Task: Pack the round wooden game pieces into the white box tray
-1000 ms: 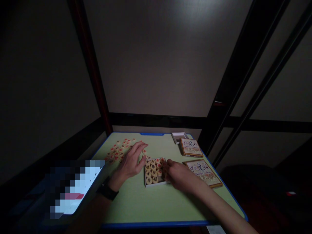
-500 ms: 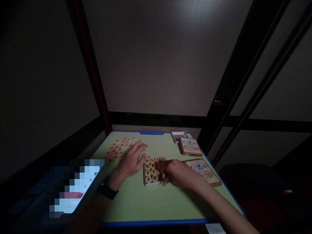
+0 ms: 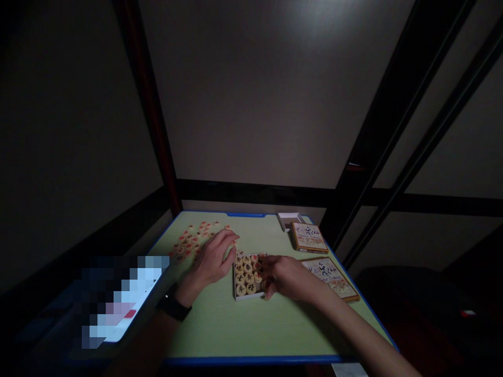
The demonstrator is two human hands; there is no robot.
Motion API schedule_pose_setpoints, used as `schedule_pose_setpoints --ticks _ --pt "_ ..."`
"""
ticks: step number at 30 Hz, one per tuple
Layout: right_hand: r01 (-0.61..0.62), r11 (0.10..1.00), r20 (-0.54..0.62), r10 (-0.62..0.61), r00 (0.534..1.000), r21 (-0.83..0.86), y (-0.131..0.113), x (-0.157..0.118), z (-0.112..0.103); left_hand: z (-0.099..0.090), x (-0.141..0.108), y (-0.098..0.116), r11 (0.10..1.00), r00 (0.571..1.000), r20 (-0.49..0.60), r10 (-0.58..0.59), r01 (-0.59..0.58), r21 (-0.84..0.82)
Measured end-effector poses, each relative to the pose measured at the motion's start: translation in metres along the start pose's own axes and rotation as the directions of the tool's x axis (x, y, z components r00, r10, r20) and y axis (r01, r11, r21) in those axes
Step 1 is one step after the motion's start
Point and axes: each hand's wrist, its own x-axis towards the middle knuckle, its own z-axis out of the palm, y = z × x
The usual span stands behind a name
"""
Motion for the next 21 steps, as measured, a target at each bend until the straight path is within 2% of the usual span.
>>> schedule_pose_setpoints --ticks 5,10,21 --pt "0.056 0.998 0.043 -0.055 0.998 -0.026 0.0009 0.0032 0.0033 -0.0011 0.0004 0.0016 1.0 1.0 0.012 -0.013 0.013 -0.013" --pt "0.029 0.997 0.128 -0.02 0.992 -0.068 -0.0003 0.0079 0.0006 -0.0024 0.0013 0.0021 1.0 1.0 0.007 -0.011 0.011 0.0" --pt "-0.034 0.999 0.111 0.035 0.993 -0.015 0.0003 0.003 0.0 0.0002 0.0003 -0.0001 1.0 1.0 0.01 0.001 -0.001 0.007"
